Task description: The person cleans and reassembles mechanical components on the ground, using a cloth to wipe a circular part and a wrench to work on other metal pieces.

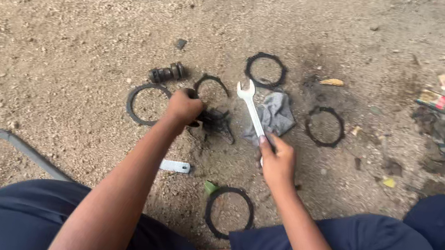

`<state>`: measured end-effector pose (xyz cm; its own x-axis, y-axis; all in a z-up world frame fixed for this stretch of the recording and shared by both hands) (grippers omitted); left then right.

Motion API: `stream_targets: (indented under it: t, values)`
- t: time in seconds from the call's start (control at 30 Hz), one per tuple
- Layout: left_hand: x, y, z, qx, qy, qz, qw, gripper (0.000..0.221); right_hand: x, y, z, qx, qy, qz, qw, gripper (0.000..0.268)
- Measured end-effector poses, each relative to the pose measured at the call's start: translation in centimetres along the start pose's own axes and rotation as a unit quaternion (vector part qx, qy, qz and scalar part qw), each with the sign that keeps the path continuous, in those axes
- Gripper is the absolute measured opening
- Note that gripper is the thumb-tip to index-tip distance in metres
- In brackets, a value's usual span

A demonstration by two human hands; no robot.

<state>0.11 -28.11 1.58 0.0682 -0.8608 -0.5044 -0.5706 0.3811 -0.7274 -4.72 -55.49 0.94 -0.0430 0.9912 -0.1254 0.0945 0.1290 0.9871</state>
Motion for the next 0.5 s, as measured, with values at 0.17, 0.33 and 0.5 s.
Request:
stream_targets:
  t: [0.17,0.33,0.5]
  values:
    - [-0.9,1.0,0.2,0.026,-0.019,-0.060,0.998,0.025,-3.5,-0.7,-1.9,-0.026,-0.058,-0.092,0.994,0.023]
    - [-0.6,3.2,-0.1,-0.036,0.000,-0.121,0.992,0.020,-2.1,0.9,-2.8,0.015,-0.060,-0.053,0.997,0.024]
    - [-1.1,4.4,-1.4,-0.011,-0.066,0.041,0.997,0.023,-0.2,1.8,-3.9,0.051,0.016,-0.052,0.997,0.024]
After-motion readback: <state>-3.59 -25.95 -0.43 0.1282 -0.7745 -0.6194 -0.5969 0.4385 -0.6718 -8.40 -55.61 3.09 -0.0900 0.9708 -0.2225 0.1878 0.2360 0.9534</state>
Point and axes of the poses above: each hand's wrist, its own z-axis towards the middle knuckle, its own x-axis out of the palm, y = z × x, the point moved 2 cm from there along z, towards the middle knuckle, and after that the axes turned 12 degrees about z, right-handed, at the moved point
